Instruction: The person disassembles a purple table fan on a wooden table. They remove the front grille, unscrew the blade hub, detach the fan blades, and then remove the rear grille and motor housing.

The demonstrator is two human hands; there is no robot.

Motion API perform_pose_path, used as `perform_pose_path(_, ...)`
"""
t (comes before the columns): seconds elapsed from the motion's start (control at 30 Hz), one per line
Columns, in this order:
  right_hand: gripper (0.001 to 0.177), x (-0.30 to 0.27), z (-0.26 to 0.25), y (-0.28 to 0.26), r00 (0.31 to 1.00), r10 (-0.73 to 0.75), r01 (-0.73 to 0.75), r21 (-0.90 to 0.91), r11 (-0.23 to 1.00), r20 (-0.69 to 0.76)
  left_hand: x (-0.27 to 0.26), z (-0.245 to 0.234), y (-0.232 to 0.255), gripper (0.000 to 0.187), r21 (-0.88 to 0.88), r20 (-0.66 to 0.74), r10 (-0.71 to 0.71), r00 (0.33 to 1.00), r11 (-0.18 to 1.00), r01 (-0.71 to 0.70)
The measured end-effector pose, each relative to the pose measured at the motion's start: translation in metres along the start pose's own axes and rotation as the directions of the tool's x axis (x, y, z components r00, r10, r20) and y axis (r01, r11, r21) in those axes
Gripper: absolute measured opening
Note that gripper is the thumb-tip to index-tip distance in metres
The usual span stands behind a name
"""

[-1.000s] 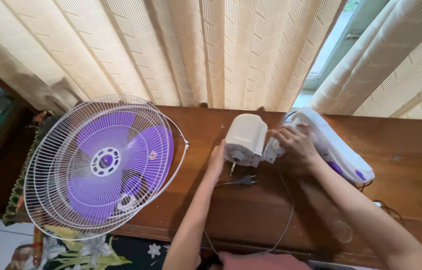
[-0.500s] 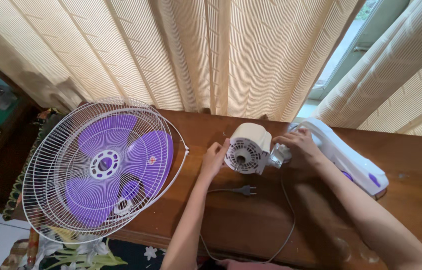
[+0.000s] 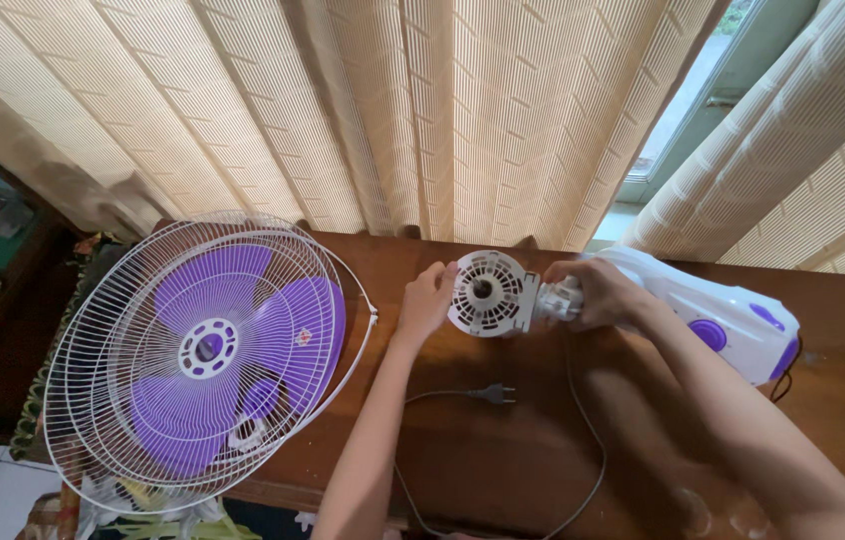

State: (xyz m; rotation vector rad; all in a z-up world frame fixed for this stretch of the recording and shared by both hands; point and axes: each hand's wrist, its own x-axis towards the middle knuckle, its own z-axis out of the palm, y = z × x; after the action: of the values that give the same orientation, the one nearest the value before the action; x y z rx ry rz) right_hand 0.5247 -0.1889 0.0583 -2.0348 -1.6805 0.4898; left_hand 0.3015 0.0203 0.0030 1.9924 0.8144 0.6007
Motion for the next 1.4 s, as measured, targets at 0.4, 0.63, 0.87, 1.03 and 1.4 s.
perform_pose_path(0.4,0.059,0.054,-0.011,0.036,0.953,0.002,-0.057,0.175,0.983,0.301,0.031,0.042,-0.057,0.047,-0.216,-0.225,-0.102,0.969,0.975,0.052)
perform_pose_path(0.63,0.046,0.066,-0.006,0.053,0.858,0.087,-0.223,0.215,0.951,0.506,0.036,0.053,-0.068,0.053,-0.314,-0.224,-0.235,0.946,0.936,0.158)
perform_pose_path(0.87,0.072,0.048,-0.011,0.032,0.916,0.119,-0.181,0.130,0.975,0.384,0.040,0.052,-0.074,0.054,-0.305,-0.184,-0.247,0.951,0.934,0.184)
perform_pose_path(1.03,0.097,0.032,-0.021,-0.010,0.939,0.200,-0.237,0.107,0.966,0.279,0.036,0.052,-0.076,0.052,-0.347,-0.213,-0.182,0.960,0.933,0.099)
perform_pose_path(1.4,0.108,0.016,-0.024,-0.060,0.922,0.346,-0.328,-0.123,0.936,0.172,0.022,0.063,-0.083,0.061,-0.603,-0.085,-0.186,0.979,0.791,0.098)
